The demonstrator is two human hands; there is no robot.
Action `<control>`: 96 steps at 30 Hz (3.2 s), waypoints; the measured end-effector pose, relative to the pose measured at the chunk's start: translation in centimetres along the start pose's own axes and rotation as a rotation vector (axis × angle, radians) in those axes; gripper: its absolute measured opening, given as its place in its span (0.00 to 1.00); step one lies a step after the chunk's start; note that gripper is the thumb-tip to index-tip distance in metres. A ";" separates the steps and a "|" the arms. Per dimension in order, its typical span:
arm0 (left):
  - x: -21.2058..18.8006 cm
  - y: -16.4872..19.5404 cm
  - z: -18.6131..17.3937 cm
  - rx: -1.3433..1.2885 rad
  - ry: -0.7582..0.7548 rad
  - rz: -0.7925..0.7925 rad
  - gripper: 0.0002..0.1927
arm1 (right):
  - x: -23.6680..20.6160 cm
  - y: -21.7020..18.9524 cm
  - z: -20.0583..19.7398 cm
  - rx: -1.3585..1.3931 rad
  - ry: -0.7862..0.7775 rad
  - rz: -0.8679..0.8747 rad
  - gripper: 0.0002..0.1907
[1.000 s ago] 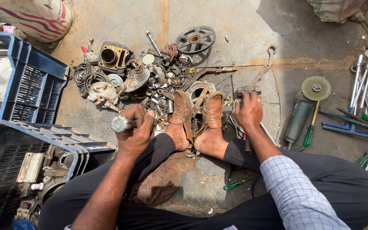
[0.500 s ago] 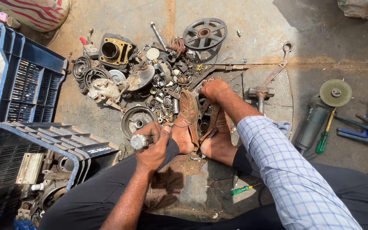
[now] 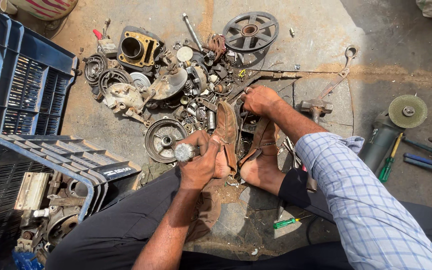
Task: The person sits on the ground and uses a hammer and chisel to strike a metal part held between their feet. They then use an angle grinder to cut or grind the same part, followed by using pliers to manipulate a small metal piece.
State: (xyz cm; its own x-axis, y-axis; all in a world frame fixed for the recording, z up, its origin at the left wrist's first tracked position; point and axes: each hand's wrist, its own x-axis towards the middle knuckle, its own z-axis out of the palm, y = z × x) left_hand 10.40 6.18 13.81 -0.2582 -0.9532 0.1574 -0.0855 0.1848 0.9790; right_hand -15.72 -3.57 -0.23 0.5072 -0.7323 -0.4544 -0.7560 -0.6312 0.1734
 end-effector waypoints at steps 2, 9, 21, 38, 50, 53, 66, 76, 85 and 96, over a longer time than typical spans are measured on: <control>0.7 -1.1 1.5 -0.014 0.026 -0.009 0.20 | -0.4 0.0 -0.7 -0.052 0.006 -0.003 0.08; 1.9 -4.7 5.7 0.007 0.111 -0.101 0.19 | -0.4 -0.2 -1.3 0.004 -0.044 0.099 0.08; 2.0 -9.9 7.7 -0.022 0.141 -0.198 0.16 | -0.5 0.3 1.1 0.416 0.135 0.312 0.15; -6.1 -1.3 3.4 -0.142 0.353 -0.085 0.17 | -4.1 -3.0 -2.8 0.762 0.104 0.943 0.22; -6.6 1.4 1.1 -0.374 0.337 -0.127 0.20 | 1.3 -2.7 -4.0 0.997 0.026 1.171 0.31; -6.8 1.3 0.8 -0.395 0.328 -0.078 0.22 | 1.3 -2.6 -4.1 1.023 0.044 1.160 0.34; -5.9 1.4 -0.1 -0.464 0.356 -0.124 0.22 | 3.9 -3.0 -4.4 0.980 -0.049 1.092 0.41; -5.9 2.3 0.3 -0.315 0.313 -0.064 0.21 | 4.3 -2.3 -2.5 0.992 -0.046 1.104 0.41; -5.6 0.8 1.0 -0.300 0.254 -0.041 0.21 | 1.2 -3.0 -1.5 1.185 0.196 1.186 0.41; 7.1 -9.8 7.5 0.838 0.175 0.638 0.06 | -11.6 -11.3 3.6 1.387 0.398 1.906 0.41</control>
State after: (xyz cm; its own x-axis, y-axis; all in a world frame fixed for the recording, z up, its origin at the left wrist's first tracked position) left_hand 2.15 -0.58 4.36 -0.3534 -0.6305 0.6911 -0.6350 0.7042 0.3177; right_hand -14.52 13.00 -0.07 -0.8971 -0.1647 -0.4099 0.0663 0.8671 -0.4937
